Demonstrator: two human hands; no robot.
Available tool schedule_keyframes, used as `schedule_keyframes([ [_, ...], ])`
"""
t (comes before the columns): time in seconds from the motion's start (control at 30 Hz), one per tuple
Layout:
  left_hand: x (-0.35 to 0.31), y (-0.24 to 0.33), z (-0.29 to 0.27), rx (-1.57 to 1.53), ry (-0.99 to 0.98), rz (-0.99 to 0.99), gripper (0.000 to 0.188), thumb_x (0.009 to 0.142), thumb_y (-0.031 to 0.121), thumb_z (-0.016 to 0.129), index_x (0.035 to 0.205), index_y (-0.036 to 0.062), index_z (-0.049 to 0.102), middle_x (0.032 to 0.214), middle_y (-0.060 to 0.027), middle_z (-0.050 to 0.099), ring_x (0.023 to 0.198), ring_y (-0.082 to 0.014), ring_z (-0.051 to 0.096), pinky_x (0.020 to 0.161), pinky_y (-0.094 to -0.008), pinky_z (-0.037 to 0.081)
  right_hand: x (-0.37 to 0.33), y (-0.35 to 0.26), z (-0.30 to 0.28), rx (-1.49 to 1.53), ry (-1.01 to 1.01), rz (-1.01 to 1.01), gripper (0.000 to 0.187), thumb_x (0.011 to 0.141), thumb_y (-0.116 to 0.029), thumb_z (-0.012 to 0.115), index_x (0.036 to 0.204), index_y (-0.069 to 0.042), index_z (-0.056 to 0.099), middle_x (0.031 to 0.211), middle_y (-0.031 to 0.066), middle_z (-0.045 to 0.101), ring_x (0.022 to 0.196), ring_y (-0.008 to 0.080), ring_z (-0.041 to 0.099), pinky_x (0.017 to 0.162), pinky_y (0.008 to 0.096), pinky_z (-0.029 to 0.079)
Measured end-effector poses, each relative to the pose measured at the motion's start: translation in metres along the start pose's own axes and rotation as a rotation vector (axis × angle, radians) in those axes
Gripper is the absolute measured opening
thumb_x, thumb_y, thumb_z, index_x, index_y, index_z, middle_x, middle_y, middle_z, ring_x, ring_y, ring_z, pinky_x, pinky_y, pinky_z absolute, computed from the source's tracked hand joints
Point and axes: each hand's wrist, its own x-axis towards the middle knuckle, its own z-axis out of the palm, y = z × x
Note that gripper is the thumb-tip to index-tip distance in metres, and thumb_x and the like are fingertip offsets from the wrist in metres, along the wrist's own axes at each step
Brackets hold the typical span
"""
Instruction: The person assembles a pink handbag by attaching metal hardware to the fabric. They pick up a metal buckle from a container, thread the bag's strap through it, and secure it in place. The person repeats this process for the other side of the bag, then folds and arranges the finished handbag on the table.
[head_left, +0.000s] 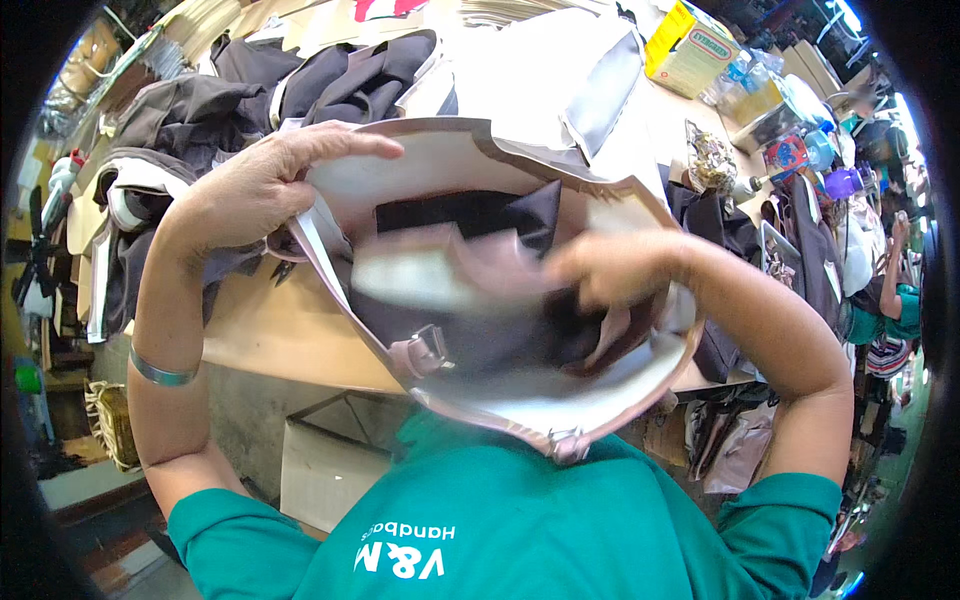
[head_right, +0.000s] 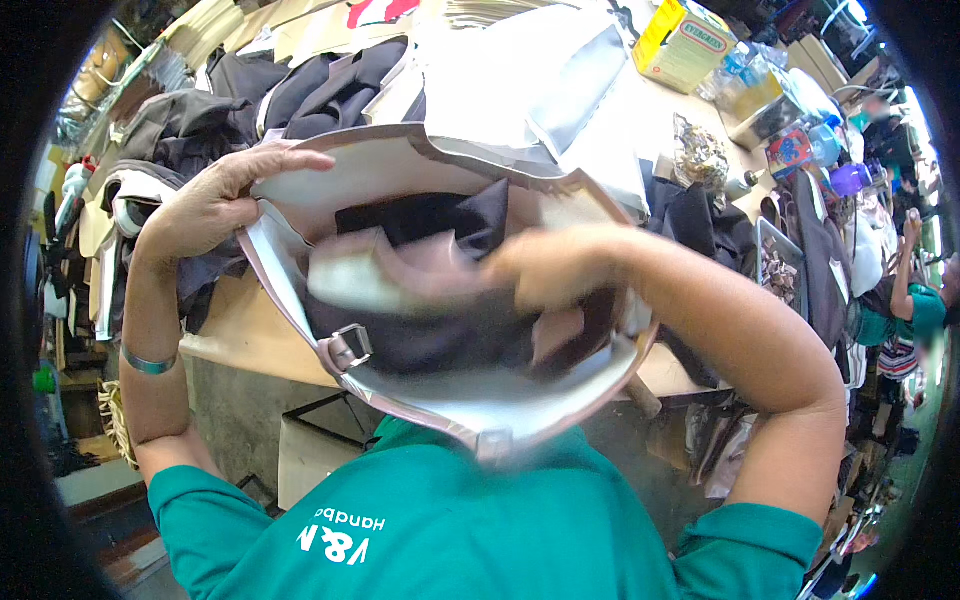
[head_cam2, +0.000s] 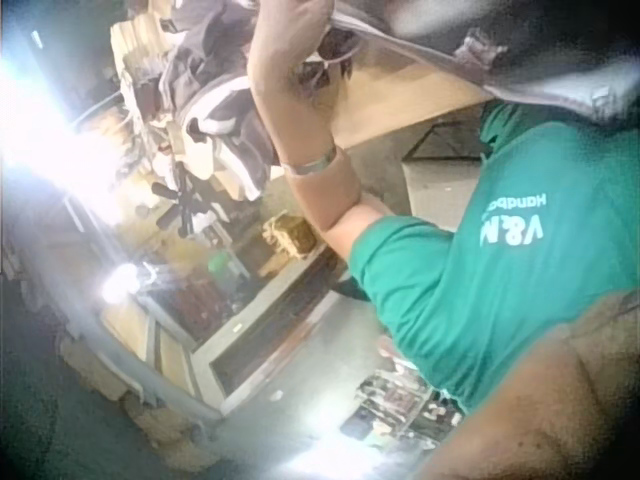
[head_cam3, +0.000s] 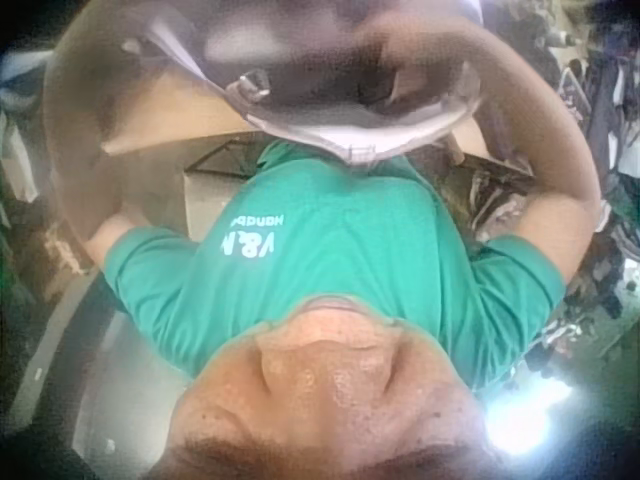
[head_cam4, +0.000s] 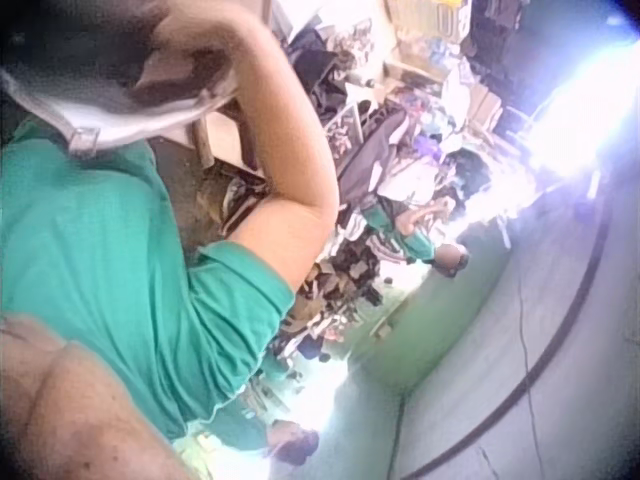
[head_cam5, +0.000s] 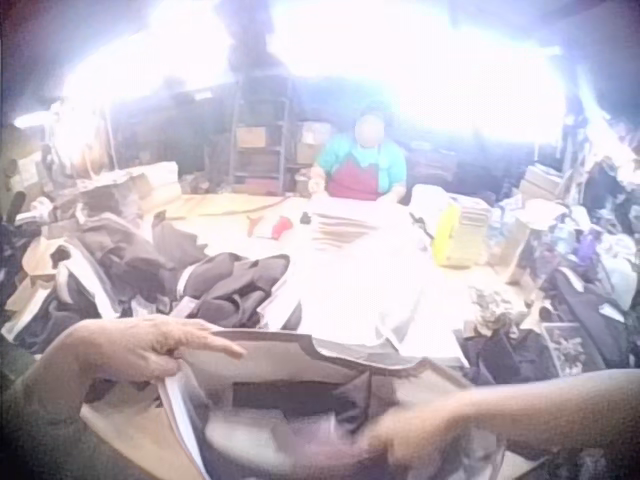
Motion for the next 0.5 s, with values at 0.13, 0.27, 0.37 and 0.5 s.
schedule_keyframes([
  [0.13,0.003,-0.016,0.009,0.132,0.083,0.094,0.066,0.053,-0.008,0.036,0.118,0.0011,0.049,0.114,-0.0171,0.050,0.111,-0.0276,0.044,0.100,-0.0313,0.027,0.006,0.013,0.008,0.076,0.024,-0.149,0.036,0.064,0.002,0.047,0.099,0.003,0.056,0.102,0.0218,0.056,0.090,0.0307,0.058,0.077,0.0372,0.046],
  [0.27,0.005,-0.010,0.015,0.190,0.151,0.051,0.064,0.055,-0.009,0.037,0.117,0.0015,0.049,0.120,-0.0194,0.046,0.113,-0.0303,0.043,0.099,-0.0350,0.028,-0.011,-0.061,0.033,0.132,-0.395,-0.503,0.043,0.075,-0.026,0.055,0.103,0.006,0.053,0.116,0.0256,0.045,0.108,0.0332,0.046,0.092,0.0395,0.034],
  [0.37,-0.008,0.025,0.021,0.286,0.077,0.053,0.054,0.064,-0.010,0.042,0.116,0.0042,0.049,0.120,-0.0205,0.045,0.114,-0.0337,0.043,0.095,-0.0378,0.034,-0.005,-0.058,0.036,0.582,-0.378,-0.336,0.044,0.083,-0.030,0.050,0.106,0.007,0.052,0.107,0.0222,0.054,0.099,0.0268,0.050,0.090,0.0379,0.036],
  [0.5,-0.017,0.046,0.042,0.259,0.024,0.046,0.054,0.061,-0.011,0.043,0.113,0.0007,0.050,0.120,-0.0222,0.045,0.112,-0.0359,0.044,0.094,-0.0387,0.034,0.059,-0.018,0.021,0.286,0.114,0.056,0.053,0.089,-0.040,0.041,0.115,0.006,0.046,0.121,0.0266,0.043,0.111,0.0334,0.045,0.091,0.0396,0.037],
])
